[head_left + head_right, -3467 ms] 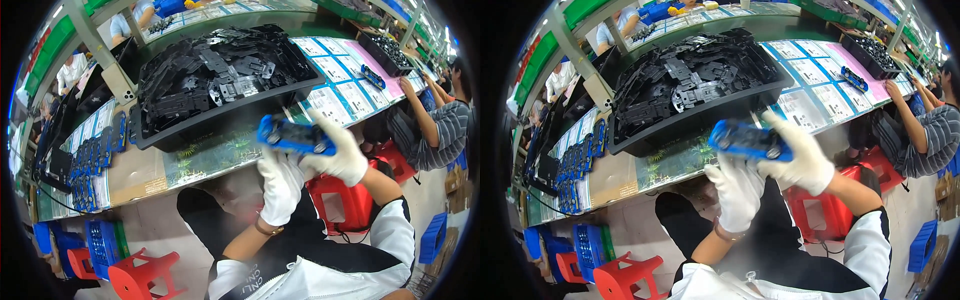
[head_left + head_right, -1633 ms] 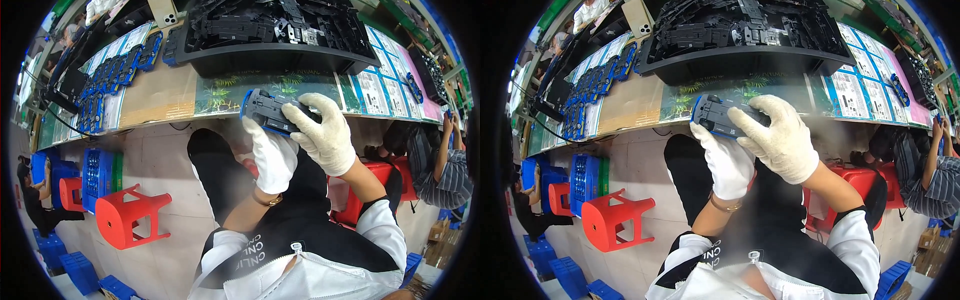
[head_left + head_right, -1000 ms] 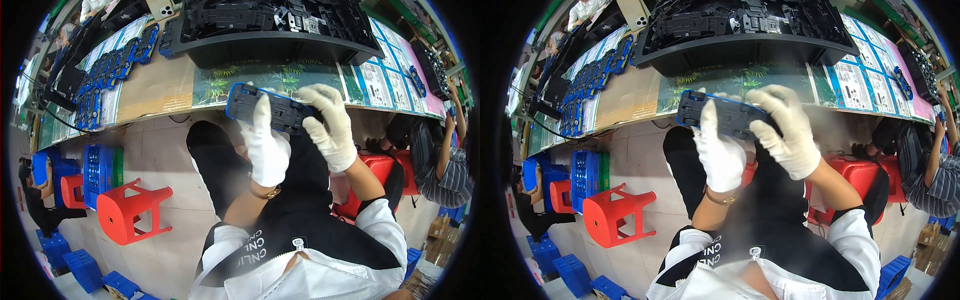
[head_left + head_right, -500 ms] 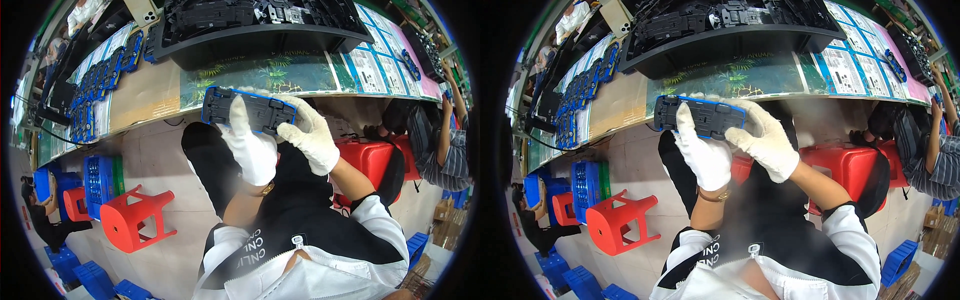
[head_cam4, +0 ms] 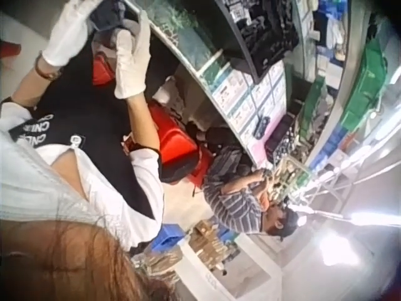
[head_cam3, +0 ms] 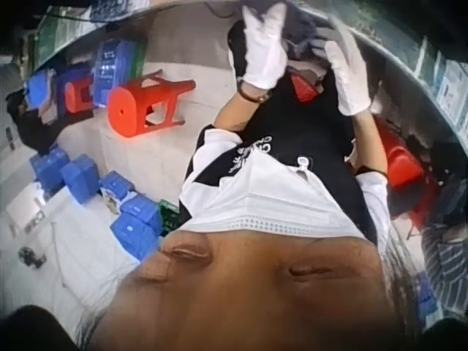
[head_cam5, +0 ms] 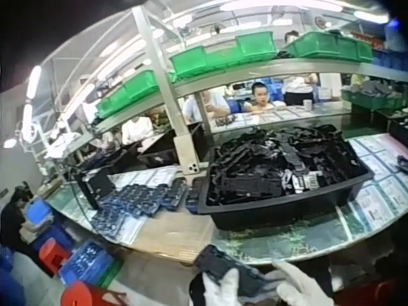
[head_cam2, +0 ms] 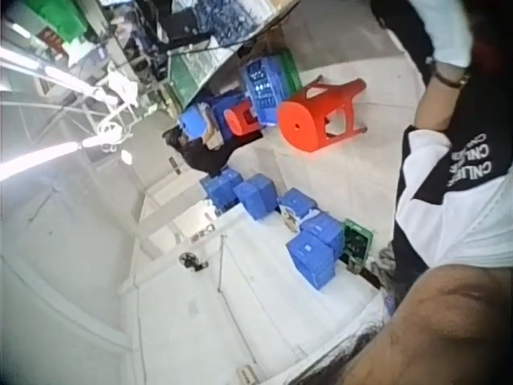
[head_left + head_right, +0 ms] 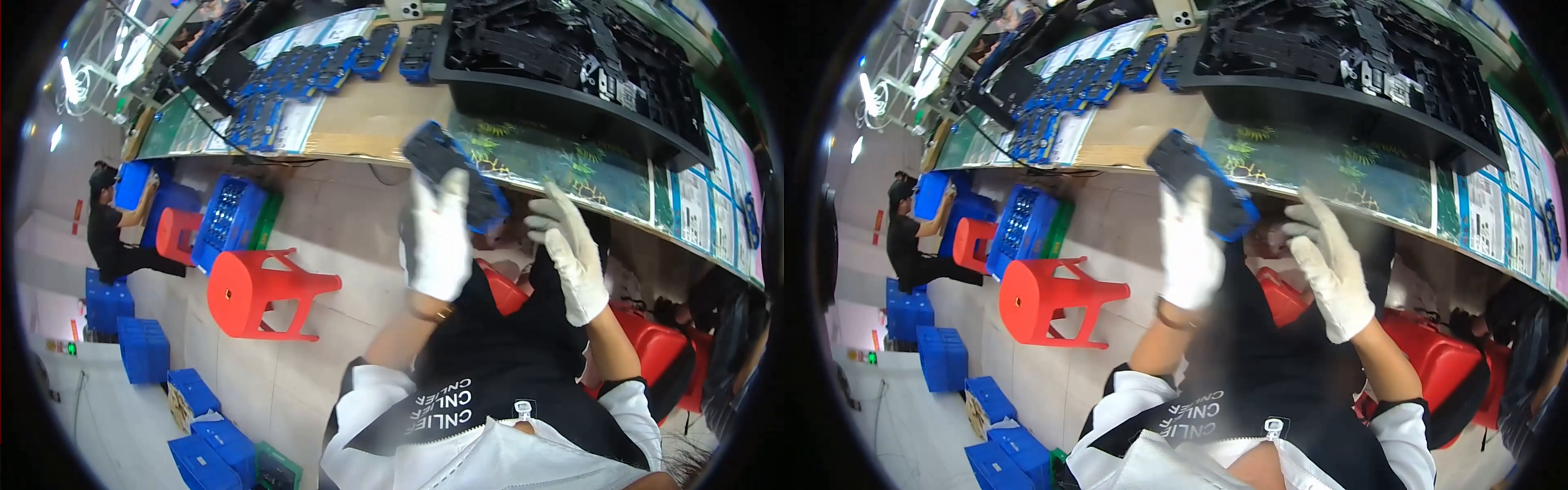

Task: The person assembles toy cars by taking chassis parts from a bin, pressing them onto toy car bodies by hand, and lining up the assembled cars on the table.

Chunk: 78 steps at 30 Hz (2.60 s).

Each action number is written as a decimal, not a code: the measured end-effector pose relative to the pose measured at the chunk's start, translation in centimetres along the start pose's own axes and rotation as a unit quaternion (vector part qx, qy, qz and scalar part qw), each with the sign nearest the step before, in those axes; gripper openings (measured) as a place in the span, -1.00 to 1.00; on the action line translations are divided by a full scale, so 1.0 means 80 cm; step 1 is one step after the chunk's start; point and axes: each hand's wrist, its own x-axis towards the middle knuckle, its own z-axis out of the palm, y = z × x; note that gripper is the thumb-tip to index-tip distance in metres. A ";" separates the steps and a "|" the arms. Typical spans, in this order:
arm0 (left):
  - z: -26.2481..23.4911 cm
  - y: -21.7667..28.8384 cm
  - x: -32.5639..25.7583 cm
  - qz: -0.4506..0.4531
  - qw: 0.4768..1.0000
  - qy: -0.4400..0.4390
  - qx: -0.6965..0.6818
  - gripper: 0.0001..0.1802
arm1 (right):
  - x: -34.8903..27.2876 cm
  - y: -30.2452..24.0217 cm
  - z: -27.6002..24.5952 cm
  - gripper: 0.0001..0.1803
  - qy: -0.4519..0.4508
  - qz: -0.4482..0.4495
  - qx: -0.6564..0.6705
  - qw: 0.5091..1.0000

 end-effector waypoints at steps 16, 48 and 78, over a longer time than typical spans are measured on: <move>-0.266 0.066 0.256 0.225 0.644 0.229 0.695 -0.56 | -0.018 0.010 -0.092 -0.36 0.041 0.058 -0.052 0.996; -0.238 0.060 0.289 0.459 0.486 0.088 0.738 -0.49 | -0.066 -0.142 -0.660 0.04 0.380 0.160 -0.777 0.476; 0.152 -0.058 -0.090 -0.242 0.797 -0.203 -0.515 -0.14 | 0.061 -0.173 -0.130 -0.48 0.088 -0.232 -0.718 0.650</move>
